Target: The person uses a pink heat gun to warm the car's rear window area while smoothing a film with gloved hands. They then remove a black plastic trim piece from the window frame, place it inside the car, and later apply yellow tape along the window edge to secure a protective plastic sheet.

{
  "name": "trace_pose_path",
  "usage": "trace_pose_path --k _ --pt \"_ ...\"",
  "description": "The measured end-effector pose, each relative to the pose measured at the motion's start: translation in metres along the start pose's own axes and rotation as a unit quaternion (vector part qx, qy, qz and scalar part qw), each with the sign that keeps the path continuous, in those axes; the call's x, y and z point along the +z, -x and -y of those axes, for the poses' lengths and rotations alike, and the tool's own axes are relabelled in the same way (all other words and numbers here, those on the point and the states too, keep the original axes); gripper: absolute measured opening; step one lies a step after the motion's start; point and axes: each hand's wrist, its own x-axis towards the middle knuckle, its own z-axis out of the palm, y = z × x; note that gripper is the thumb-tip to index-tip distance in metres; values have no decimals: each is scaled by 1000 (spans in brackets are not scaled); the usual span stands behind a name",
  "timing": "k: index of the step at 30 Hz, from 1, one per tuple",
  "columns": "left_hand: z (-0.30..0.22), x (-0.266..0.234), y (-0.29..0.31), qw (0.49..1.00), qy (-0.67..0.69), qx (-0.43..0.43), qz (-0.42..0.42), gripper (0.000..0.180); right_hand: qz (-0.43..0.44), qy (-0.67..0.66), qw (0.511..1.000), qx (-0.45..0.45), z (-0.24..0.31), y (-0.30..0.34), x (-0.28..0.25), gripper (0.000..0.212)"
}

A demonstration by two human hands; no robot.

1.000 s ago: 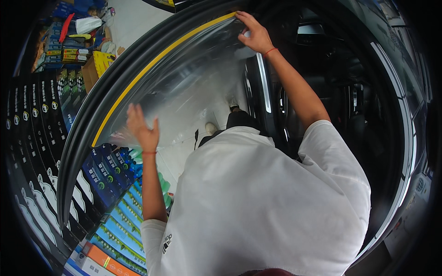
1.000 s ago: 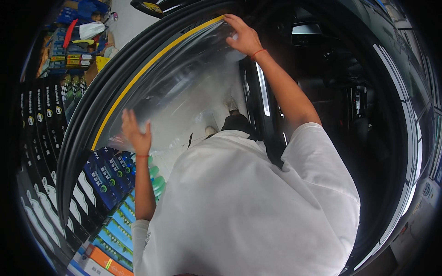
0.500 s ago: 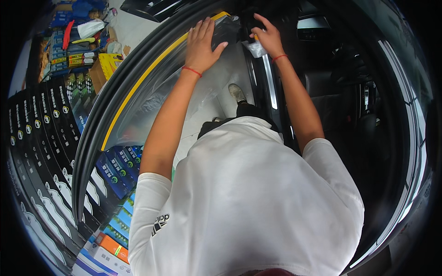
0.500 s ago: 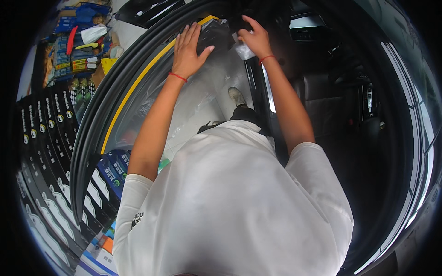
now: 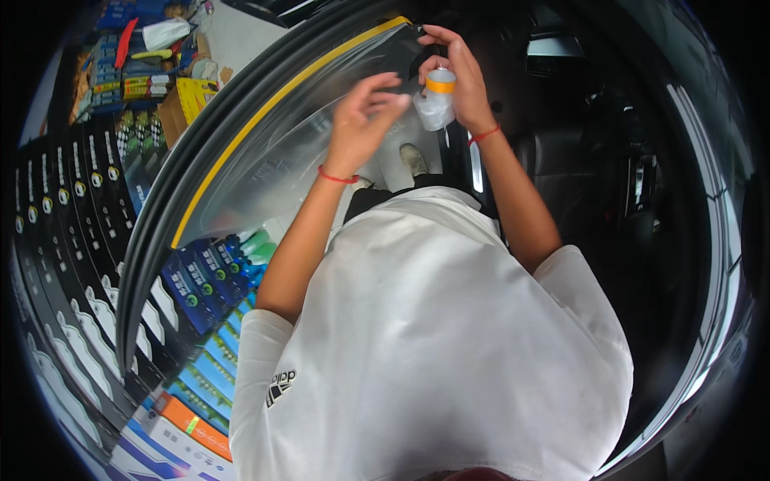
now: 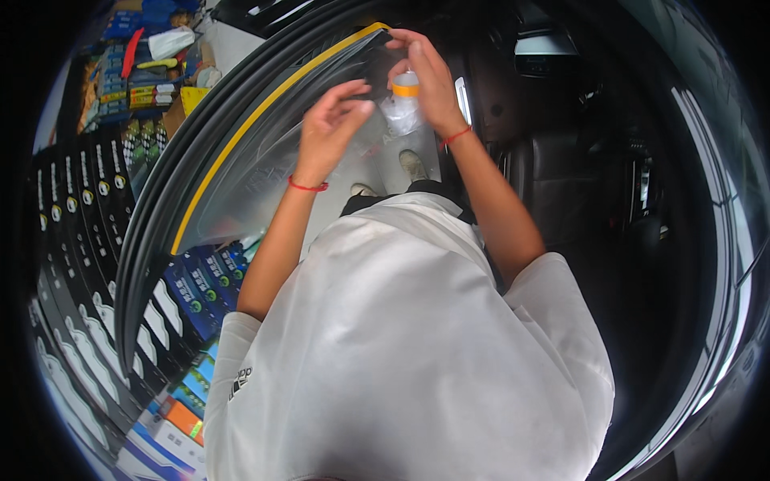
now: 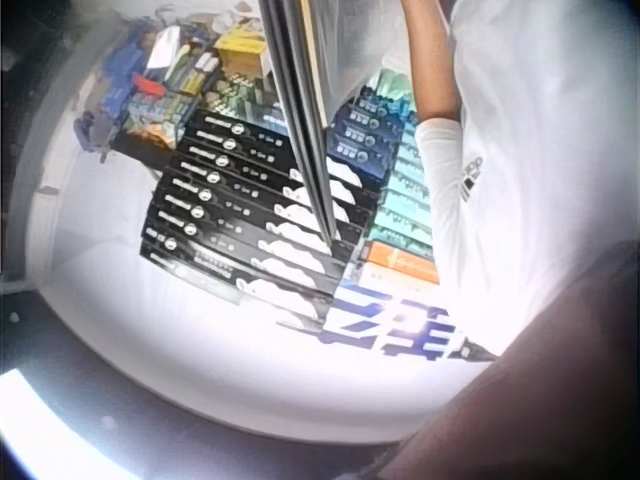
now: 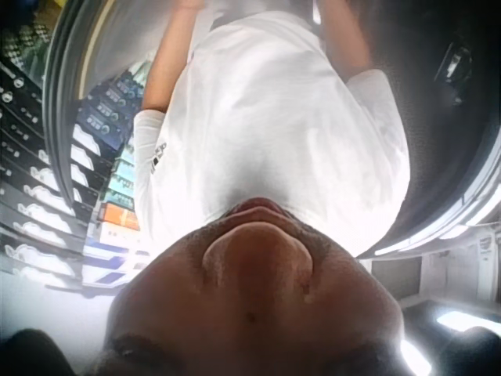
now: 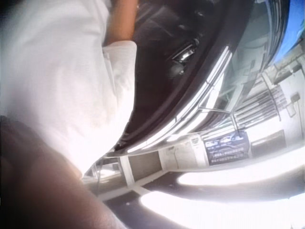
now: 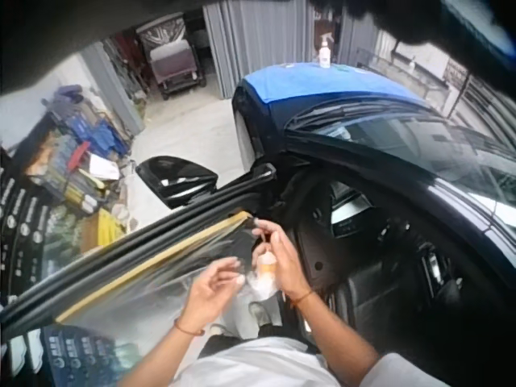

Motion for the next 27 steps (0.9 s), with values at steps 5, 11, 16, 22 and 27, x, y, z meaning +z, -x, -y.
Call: trace_pose_path --k 5,11,16,22,27 --pt "-9 41 8 998 68 14 -4 56 -110 7 993 -51 -3 7 29 55" --pt "-4 26 7 996 92 -4 -11 51 -31 -35 999 -21 11 21 30 45" --pt "-3 4 16 995 86 -8 47 47 183 253 950 8 53 35 -5 16" --pt "-32 -2 20 940 -247 236 -15 40 196 342 917 -68 51 41 -6 16" --pt "-36 -8 32 910 -395 89 85 36 145 379 911 -78 53 41 0 18"
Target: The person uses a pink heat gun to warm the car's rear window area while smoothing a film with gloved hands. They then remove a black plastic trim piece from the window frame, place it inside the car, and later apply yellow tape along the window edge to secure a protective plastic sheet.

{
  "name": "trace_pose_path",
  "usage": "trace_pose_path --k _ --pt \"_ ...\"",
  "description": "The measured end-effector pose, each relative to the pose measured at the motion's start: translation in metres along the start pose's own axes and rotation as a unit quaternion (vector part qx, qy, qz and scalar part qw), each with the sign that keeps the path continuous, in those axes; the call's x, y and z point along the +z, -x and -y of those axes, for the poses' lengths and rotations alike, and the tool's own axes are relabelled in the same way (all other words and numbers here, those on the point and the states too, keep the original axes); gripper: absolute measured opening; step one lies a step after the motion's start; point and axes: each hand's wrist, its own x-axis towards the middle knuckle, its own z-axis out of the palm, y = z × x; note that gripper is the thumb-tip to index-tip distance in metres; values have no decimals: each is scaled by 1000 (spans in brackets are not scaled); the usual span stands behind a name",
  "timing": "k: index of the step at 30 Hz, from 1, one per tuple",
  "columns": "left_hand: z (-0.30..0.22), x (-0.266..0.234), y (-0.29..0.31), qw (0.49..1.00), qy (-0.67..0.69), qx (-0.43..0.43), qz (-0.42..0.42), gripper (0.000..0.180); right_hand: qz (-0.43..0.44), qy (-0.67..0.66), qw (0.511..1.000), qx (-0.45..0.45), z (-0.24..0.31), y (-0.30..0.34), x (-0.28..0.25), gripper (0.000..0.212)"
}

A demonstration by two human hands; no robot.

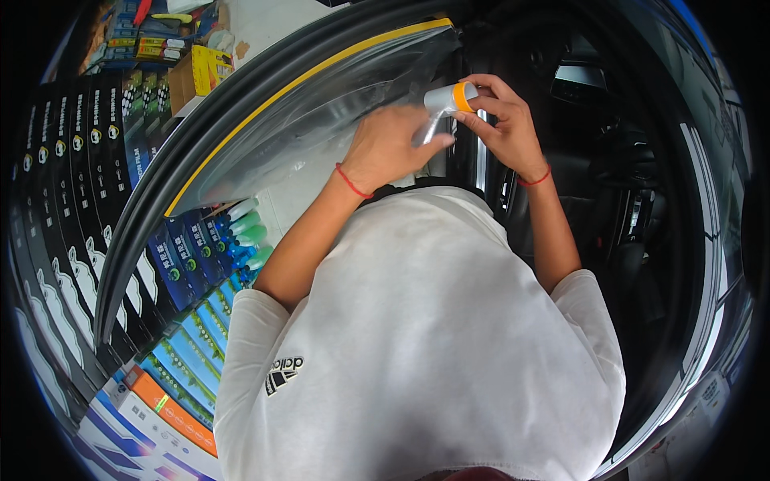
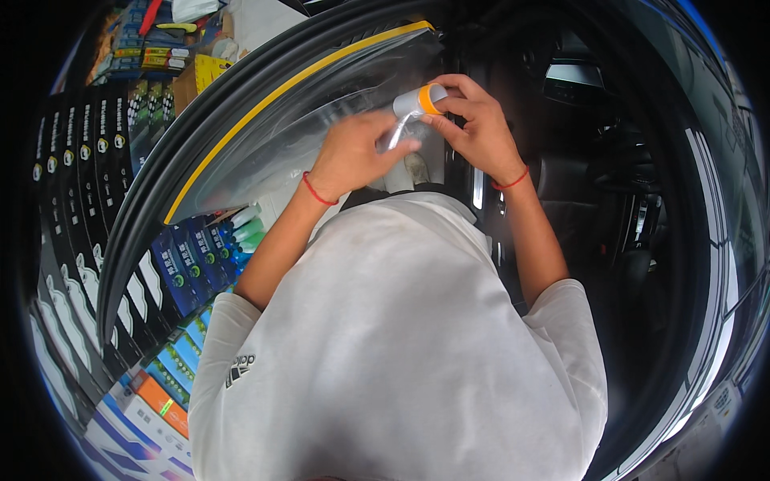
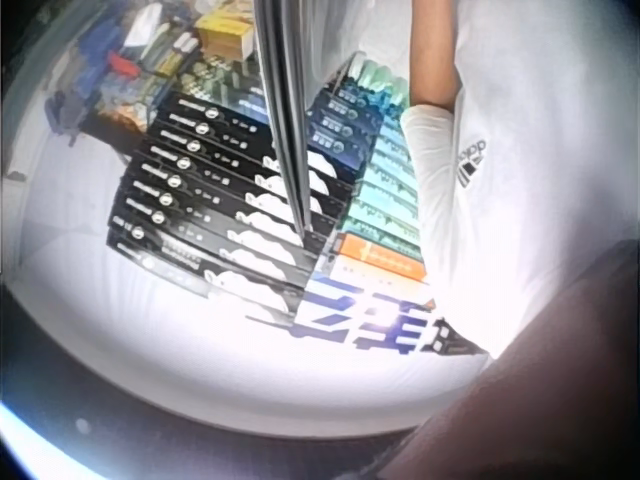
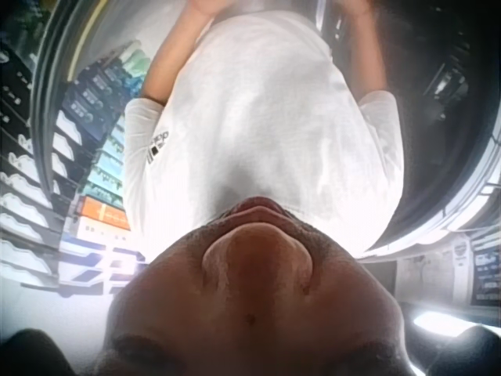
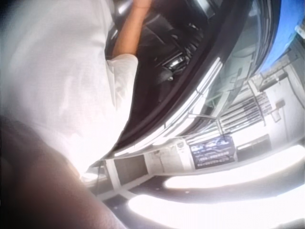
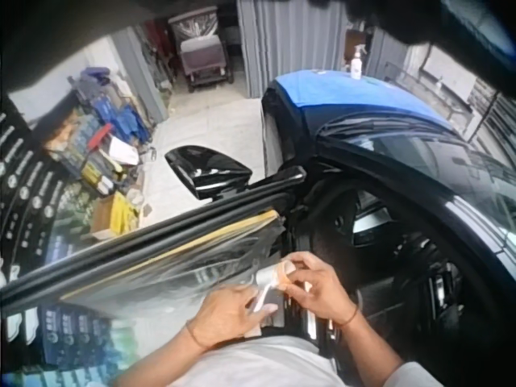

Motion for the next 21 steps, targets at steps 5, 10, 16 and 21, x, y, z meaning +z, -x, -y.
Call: trace_pose_path --k 5,10,16,21 --pt "-11 -2 2 997 32 -35 -69 28 -3 45 999 -15 0 2 0 18" --pt "-16 2 -23 953 54 151 -257 43 -7 82 996 -26 17 2 3 16" --pt "-9 30 -14 954 246 37 -166 47 -43 83 995 -20 23 5 13 11" --pt "-13 35 -17 948 214 55 -230 44 -51 109 993 -19 19 9 15 11"
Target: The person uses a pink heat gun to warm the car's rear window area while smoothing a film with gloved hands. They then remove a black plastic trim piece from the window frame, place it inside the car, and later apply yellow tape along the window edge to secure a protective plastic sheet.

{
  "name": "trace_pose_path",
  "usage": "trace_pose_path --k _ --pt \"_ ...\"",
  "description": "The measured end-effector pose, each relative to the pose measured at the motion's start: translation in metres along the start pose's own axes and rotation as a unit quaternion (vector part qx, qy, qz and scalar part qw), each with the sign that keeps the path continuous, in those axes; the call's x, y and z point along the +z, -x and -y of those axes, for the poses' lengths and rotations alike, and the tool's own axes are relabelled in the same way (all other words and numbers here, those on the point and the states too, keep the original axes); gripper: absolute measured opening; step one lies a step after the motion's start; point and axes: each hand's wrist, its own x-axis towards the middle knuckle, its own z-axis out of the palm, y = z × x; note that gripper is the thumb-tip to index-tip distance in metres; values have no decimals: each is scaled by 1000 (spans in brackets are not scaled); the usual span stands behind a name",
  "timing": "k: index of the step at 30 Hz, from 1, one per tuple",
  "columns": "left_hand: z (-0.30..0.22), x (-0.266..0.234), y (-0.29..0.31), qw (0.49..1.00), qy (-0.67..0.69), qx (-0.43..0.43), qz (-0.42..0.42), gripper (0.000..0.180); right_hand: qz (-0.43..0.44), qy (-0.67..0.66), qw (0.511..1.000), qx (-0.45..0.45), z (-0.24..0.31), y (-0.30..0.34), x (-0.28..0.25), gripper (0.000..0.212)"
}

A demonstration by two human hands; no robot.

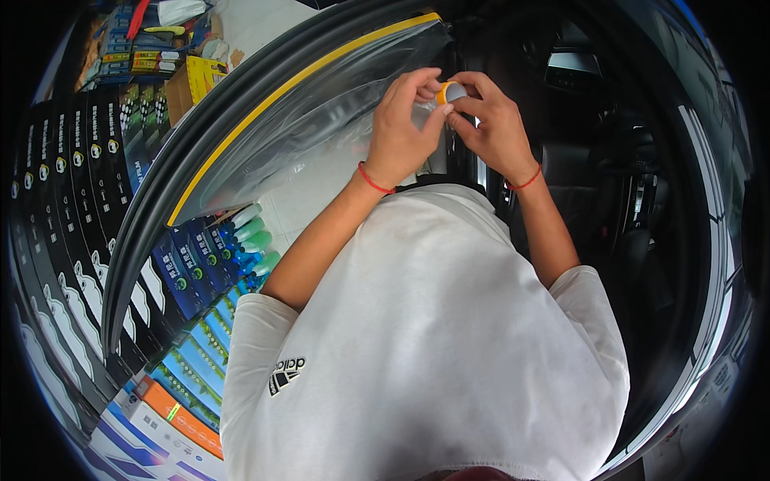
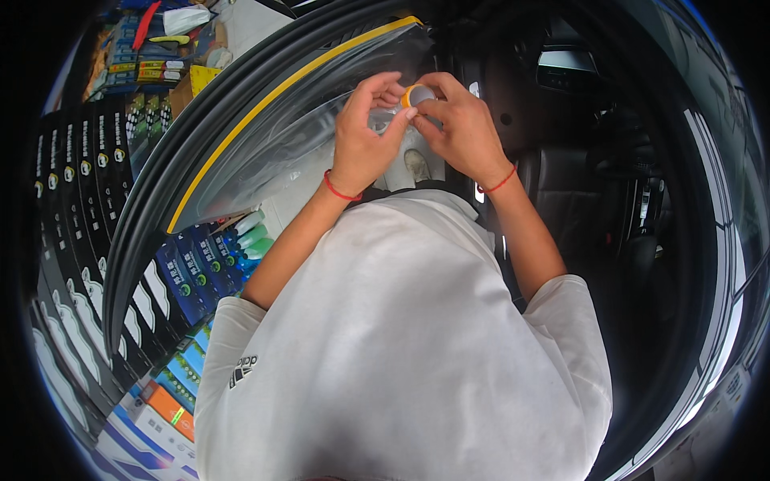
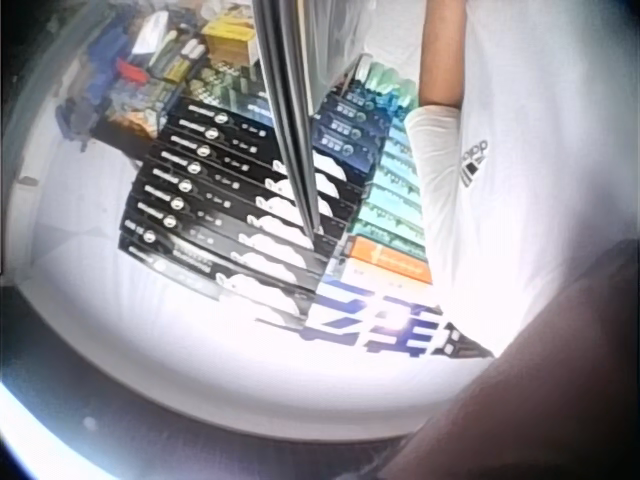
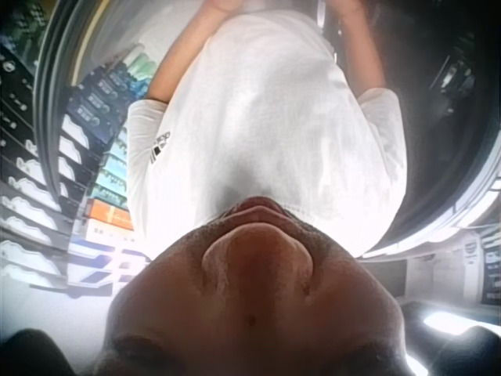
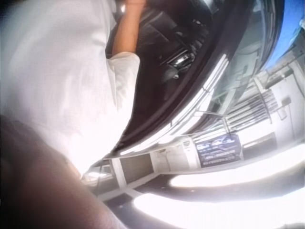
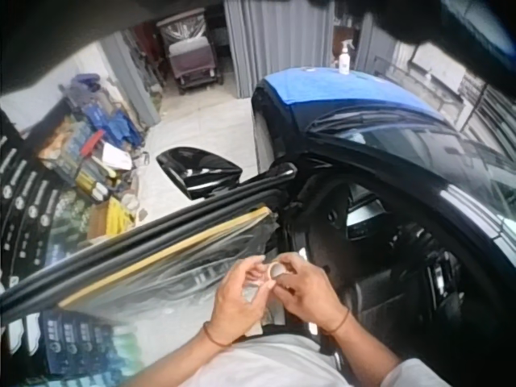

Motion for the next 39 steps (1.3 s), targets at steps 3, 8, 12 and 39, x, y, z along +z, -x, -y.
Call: trace_pose_path --k 3,8,12,39 --pt "-2 -4 1 999 -43 -20 27 37 8 9 1000 9 -2 3 -1 12" --pt "15 -8 -4 990 -127 48 39 21 55 34 998 7 -4 0 -7 15" --pt "11 -12 -13 977 -175 44 115 15 94 49 994 16 -12 -3 -9 17" --pt "9 -22 -18 995 -54 27 76 28 111 21 993 30 -14 -11 -38 21"
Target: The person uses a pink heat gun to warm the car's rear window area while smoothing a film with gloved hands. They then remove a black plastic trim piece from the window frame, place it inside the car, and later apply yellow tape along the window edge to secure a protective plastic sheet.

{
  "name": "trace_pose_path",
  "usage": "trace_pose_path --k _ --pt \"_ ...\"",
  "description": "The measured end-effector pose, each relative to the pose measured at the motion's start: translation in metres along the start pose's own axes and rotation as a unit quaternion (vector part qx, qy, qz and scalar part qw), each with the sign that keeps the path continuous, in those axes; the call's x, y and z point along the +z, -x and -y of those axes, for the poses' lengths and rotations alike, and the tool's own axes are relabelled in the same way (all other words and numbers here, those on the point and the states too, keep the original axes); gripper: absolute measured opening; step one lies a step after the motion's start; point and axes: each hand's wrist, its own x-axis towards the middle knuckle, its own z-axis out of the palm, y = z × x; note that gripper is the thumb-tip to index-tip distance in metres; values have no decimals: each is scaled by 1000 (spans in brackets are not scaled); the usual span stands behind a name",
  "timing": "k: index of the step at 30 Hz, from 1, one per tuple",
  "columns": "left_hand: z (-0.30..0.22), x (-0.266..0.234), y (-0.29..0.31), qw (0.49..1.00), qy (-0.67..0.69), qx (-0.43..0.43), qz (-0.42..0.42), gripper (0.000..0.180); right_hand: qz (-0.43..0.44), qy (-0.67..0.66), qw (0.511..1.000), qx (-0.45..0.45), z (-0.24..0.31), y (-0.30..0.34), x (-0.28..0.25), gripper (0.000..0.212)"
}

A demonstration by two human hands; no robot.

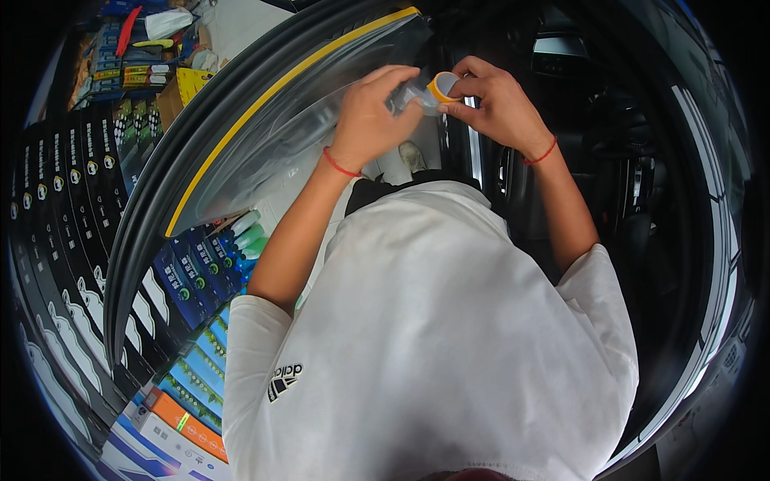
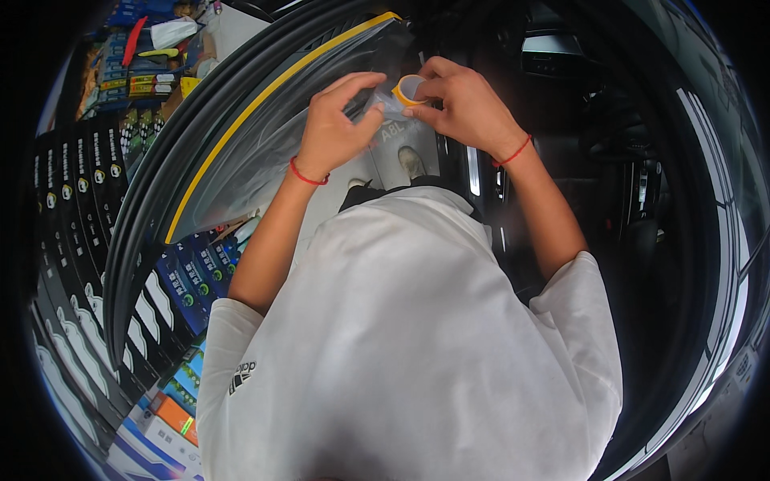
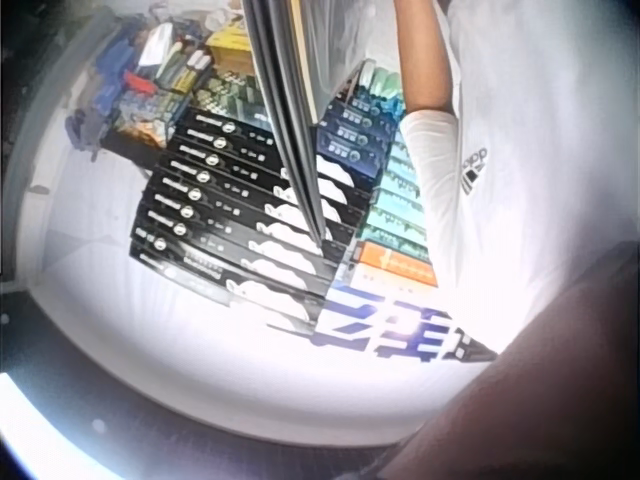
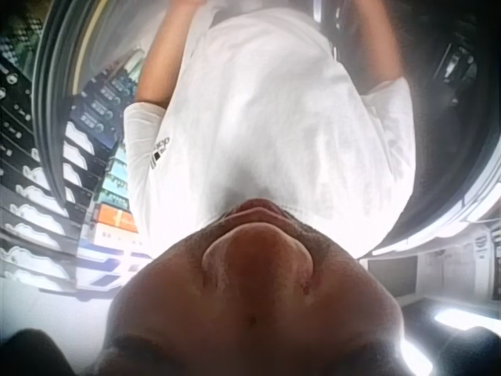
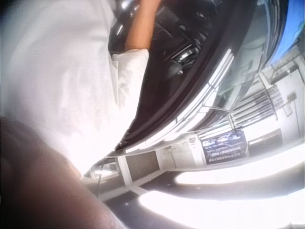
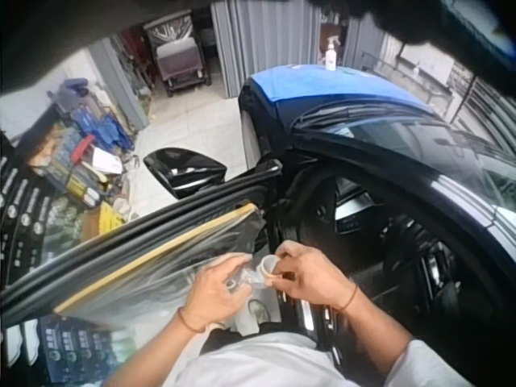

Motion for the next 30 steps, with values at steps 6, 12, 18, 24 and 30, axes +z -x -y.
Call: trace_pose_path --k 6,12,18,24,30 --pt "-14 7 -10 994 -90 -39 57 17 11 34 999 -34 2 -7 -5 19" --pt "-4 9 -5 990 -112 69 -49 11 -3 -12 1000 -16 -3 -14 -3 26" --pt "4 4 4 990 120 -66 -37 21 -9 -7 999 -46 4 -19 -9 31" --pt "-5 -15 -3 979 153 -130 35 14 -15 14 996 -85 18 -22 -18 28" --pt "-42 -58 17 974 182 -105 -80 11 -53 36 993 -102 41 -5 -62 37"
